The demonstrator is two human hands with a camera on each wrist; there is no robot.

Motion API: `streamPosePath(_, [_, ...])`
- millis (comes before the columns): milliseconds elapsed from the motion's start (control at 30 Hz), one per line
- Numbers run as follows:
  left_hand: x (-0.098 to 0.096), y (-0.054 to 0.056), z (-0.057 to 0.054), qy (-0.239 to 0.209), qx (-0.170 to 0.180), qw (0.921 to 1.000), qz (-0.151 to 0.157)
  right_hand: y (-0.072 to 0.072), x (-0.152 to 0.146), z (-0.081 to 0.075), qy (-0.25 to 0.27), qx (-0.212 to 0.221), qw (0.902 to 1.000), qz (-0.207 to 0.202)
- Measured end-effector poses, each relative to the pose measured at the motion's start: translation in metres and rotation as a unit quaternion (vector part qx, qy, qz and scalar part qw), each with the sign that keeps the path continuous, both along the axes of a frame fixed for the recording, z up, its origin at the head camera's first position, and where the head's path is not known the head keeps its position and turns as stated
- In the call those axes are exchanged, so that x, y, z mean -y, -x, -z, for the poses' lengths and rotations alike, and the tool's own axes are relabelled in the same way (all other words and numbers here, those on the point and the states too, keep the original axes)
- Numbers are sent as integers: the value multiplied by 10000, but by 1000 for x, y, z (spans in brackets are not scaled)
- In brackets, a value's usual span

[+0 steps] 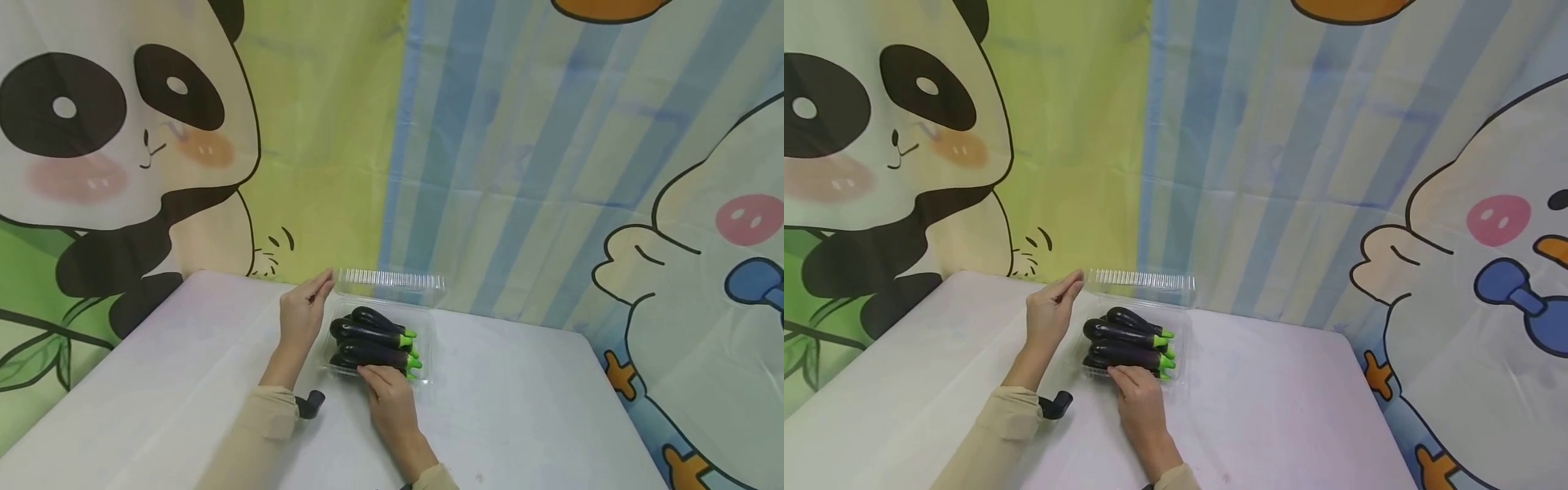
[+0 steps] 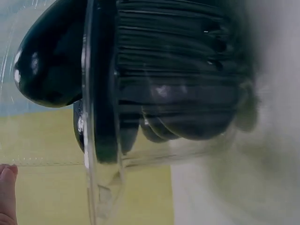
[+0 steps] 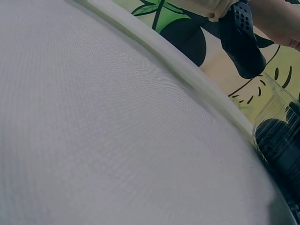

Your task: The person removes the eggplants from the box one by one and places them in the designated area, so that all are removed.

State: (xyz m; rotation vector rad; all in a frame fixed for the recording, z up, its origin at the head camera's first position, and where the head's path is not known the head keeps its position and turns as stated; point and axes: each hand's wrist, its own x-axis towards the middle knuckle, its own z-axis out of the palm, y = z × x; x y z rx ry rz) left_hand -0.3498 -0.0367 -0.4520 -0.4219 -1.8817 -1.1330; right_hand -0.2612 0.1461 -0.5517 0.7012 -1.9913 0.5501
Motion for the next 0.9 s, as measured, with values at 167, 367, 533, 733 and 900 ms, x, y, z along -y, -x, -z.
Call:
streamPosePath(167, [0, 5, -3, -256, 274, 9993, -8, -1, 3, 1, 36, 13, 10000, -11])
streamPosePath(367, [0, 17, -2, -684, 661, 9953, 175, -2, 2, 1, 36, 9, 10000, -10])
streamPosePath(533, [-2, 31, -1, -695, 715, 9943, 387, -1, 0, -1, 86, 60, 9999, 16])
streamPosePath(733, [1, 42, 9, -543, 984, 9934, 240, 1, 1, -1, 99, 97, 9999, -36])
streamPosePath(900, [5, 49, 20, -474, 1349, 9894, 255, 0, 3, -1, 86, 98, 9999, 13])
